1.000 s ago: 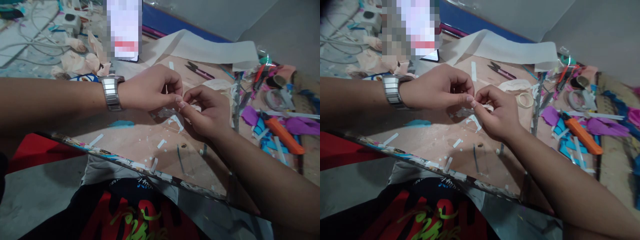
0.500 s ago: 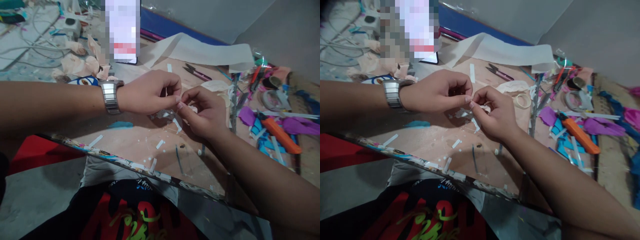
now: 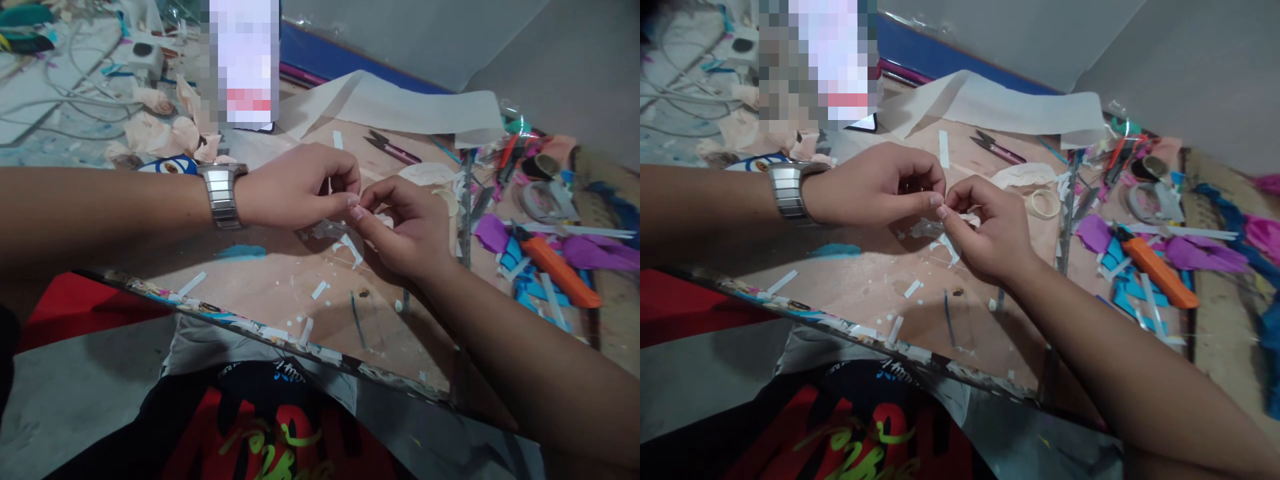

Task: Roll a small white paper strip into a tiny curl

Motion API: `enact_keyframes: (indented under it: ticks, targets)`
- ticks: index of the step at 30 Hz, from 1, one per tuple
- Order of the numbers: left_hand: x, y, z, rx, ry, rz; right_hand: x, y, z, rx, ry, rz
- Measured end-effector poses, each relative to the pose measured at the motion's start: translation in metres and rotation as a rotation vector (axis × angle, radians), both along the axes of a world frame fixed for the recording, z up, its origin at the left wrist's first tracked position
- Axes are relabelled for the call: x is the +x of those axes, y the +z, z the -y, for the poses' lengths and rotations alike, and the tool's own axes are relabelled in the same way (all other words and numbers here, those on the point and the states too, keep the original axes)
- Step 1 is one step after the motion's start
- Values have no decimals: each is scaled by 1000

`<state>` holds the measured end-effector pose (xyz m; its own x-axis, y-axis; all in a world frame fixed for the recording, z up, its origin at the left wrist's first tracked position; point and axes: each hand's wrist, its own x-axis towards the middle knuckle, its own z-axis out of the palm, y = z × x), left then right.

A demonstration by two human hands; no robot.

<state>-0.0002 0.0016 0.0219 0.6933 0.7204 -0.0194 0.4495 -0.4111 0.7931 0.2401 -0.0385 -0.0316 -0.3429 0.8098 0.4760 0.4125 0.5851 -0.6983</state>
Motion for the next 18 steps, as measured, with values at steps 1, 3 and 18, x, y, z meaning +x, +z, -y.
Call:
enact_keyframes:
  ticks: [1, 3, 18]
  targets:
    - [0, 0, 0, 3, 12, -1, 0, 0, 0, 21, -10, 8]
    - [0, 1, 0, 3, 40, -8, -1, 0, 0, 64, -18, 16]
    - [-1, -12, -7, -85, 6, 197, 0, -2, 1, 150, -45, 69]
